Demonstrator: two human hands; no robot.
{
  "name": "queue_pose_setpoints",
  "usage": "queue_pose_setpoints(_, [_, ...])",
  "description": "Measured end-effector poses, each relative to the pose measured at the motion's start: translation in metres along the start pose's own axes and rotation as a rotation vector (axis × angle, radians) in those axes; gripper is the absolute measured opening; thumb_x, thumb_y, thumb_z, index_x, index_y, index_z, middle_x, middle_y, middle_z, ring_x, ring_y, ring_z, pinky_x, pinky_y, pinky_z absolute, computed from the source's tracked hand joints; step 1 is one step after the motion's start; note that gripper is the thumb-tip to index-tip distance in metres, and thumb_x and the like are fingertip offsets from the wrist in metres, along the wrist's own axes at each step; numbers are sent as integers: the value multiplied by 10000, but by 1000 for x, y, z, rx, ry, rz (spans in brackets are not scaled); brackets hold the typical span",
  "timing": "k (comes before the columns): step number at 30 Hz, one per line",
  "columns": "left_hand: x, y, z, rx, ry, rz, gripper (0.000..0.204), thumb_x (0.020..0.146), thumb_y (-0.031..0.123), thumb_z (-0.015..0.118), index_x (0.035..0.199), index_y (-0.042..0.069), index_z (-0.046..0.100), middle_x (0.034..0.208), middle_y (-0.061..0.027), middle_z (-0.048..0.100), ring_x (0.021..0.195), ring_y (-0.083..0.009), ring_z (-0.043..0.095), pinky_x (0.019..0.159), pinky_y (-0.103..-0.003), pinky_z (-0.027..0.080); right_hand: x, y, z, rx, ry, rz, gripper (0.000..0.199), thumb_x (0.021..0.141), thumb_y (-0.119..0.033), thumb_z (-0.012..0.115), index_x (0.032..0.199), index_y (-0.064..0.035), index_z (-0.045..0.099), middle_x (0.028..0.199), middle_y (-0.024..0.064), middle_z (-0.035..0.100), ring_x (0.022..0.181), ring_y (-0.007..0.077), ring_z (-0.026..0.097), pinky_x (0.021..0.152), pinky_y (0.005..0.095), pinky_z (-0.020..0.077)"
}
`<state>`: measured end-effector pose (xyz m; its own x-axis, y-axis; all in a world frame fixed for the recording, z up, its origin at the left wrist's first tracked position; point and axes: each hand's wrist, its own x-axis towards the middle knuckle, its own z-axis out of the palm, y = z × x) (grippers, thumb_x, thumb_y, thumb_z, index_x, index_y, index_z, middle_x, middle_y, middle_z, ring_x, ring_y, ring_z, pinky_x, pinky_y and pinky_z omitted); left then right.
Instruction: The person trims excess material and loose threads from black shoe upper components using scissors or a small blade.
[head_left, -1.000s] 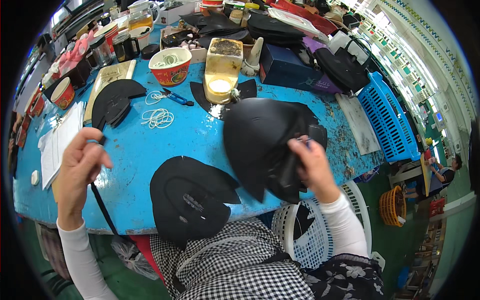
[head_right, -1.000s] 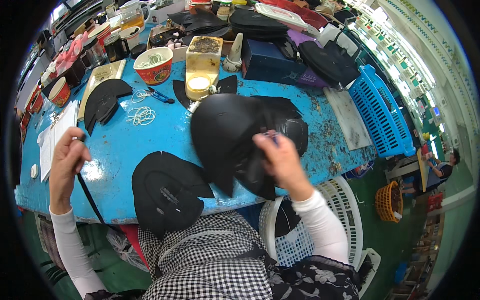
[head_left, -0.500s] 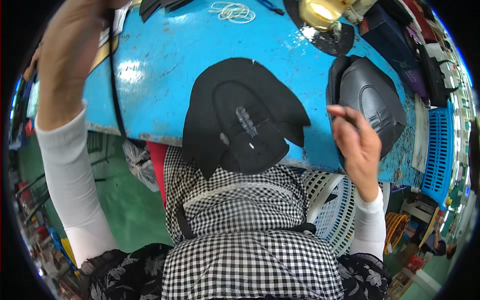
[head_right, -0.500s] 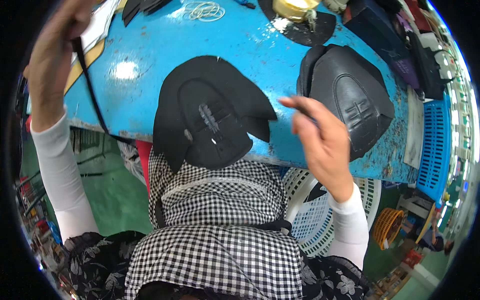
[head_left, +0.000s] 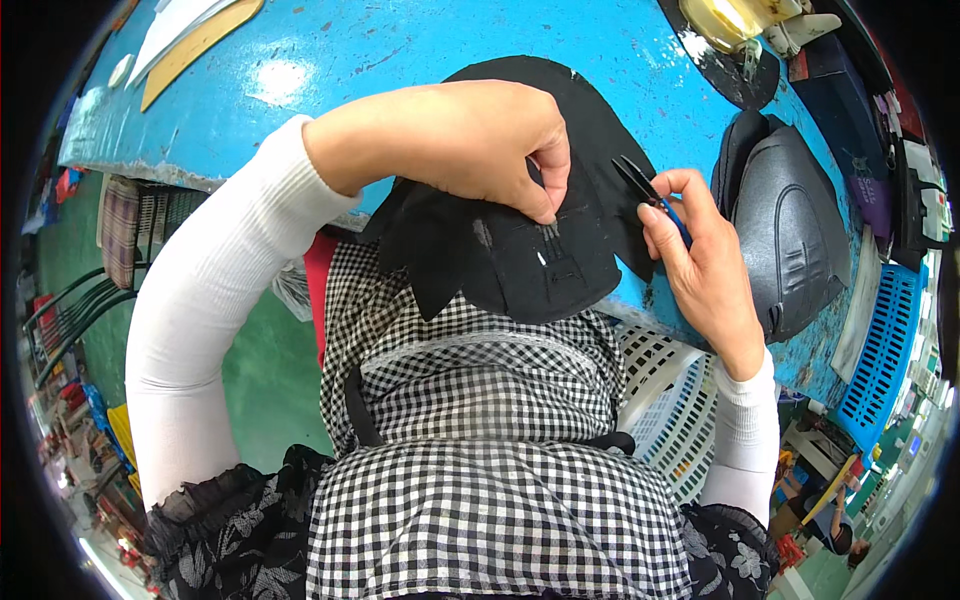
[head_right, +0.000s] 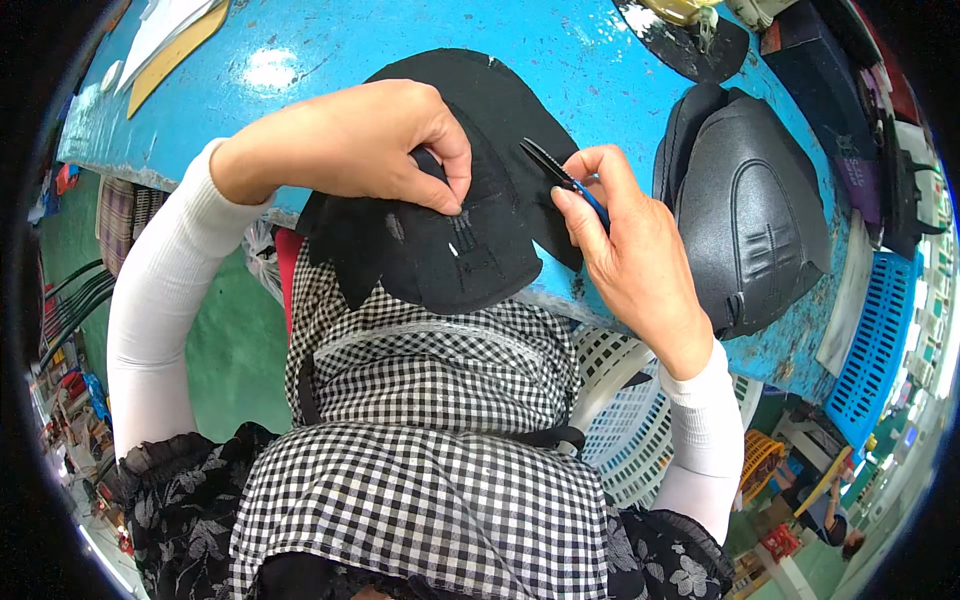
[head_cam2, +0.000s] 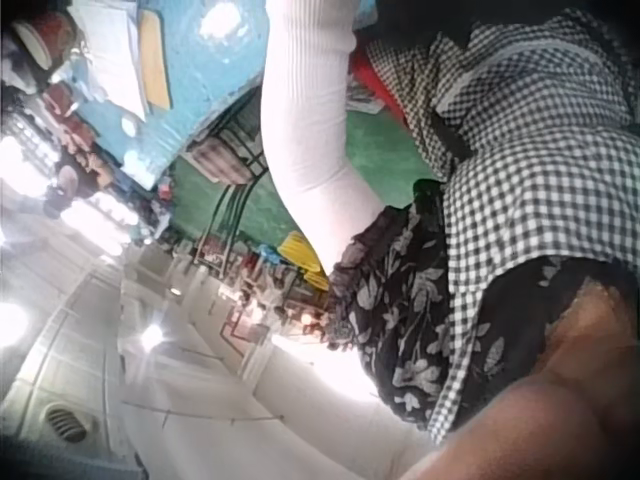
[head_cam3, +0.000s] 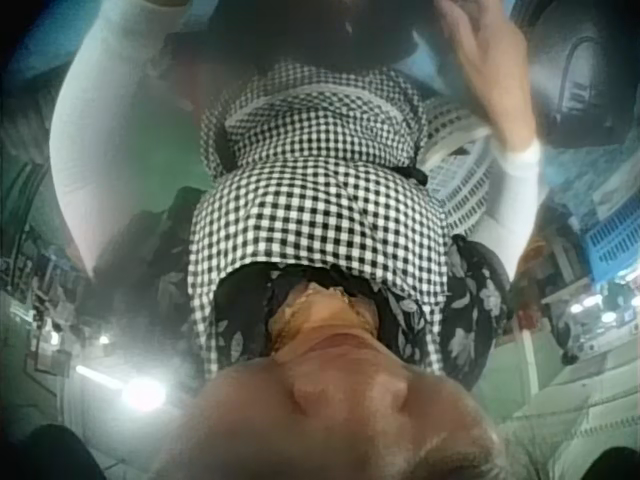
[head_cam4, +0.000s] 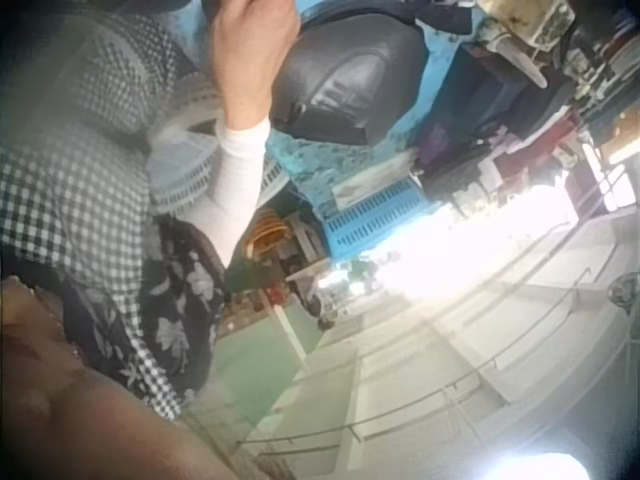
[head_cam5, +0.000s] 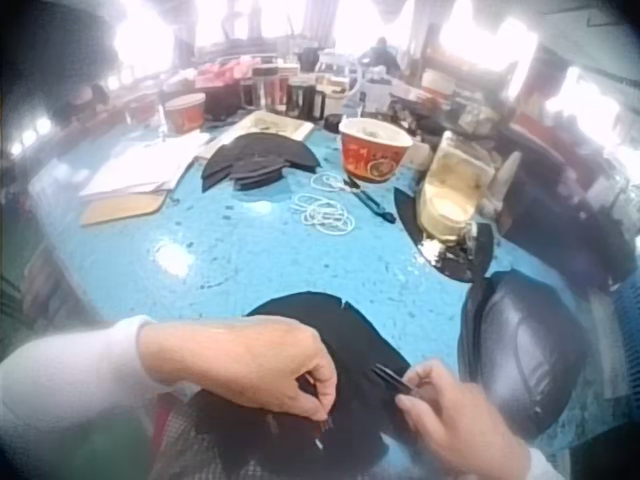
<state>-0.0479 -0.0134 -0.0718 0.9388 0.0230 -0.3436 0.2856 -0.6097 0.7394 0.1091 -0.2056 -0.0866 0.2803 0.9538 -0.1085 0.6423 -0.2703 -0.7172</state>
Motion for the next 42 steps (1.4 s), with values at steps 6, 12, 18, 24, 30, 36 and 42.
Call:
queue_pose_setpoints(6, [-1, -5, -3, -23, -38, 84, 155, 783, 164, 689, 843, 23, 714, 770, -69, 700, 702, -169, 646, 674, -294, 498, 3, 1, -5, 24, -13, -25, 163, 937, -134, 586, 1043, -45, 499, 648, 78, 563, 562, 163, 561, 551, 301, 432])
queue_pose_setpoints(12, [0, -1, 2, -35, -28, 84, 139, 782, 154, 693, 832, 25, 710, 758, -67, 694, 693, -166, 646, 666, -291, 499, 5, -2, -7, -2, -51, -20, 154, 933, -128, 587, 1038, -46, 509, 658, 81, 567, 575, 171, 578, 555, 305, 446])
queue_pose_setpoints(18, [0, -2, 5, 8, 42, 77, 126, 778, 144, 690, 818, 26, 700, 741, -76, 683, 666, -177, 638, 641, -300, 495, 6, -3, -8, -30, -66, -24, 151, 921, -124, 597, 1028, -50, 520, 666, 79, 576, 583, 182, 594, 550, 309, 446])
queue_pose_setpoints(24, [-4, -2, 11, 223, 223, 116, 154, 743, 160, 729, 795, 26, 674, 686, -90, 644, 654, -228, 628, 653, -329, 494, 19, -12, -16, -134, -162, -439, 158, 799, -79, 676, 908, -68, 562, 696, 67, 597, 628, 236, 608, 558, 327, 456])
queue_pose_setpoints(30, [-11, -14, 3, 399, 378, 172, 222, 730, 199, 760, 800, 22, 644, 710, -113, 620, 684, -263, 617, 657, -359, 488, 35, -13, -3, -314, -142, -611, 171, 753, -116, 697, 819, -90, 542, 678, 70, 583, 650, 267, 605, 547, 382, 444])
queue_pose_setpoints(36, [-9, -12, -11, 226, 176, 31, 178, 790, 185, 689, 852, 24, 644, 791, -121, 628, 731, -258, 615, 675, -353, 488, 49, -8, -12, -221, -294, -557, 156, 787, -140, 684, 860, -91, 555, 693, 72, 601, 663, 284, 607, 549, 387, 443])
queue_pose_setpoints(42, [-9, -12, -8, 327, 249, 103, 190, 804, 191, 657, 894, 25, 633, 778, -128, 614, 762, -276, 602, 710, -360, 473, 54, -15, -1, -357, -129, -617, 174, 792, -156, 683, 902, -107, 557, 712, 81, 614, 684, 290, 621, 563, 390, 453])
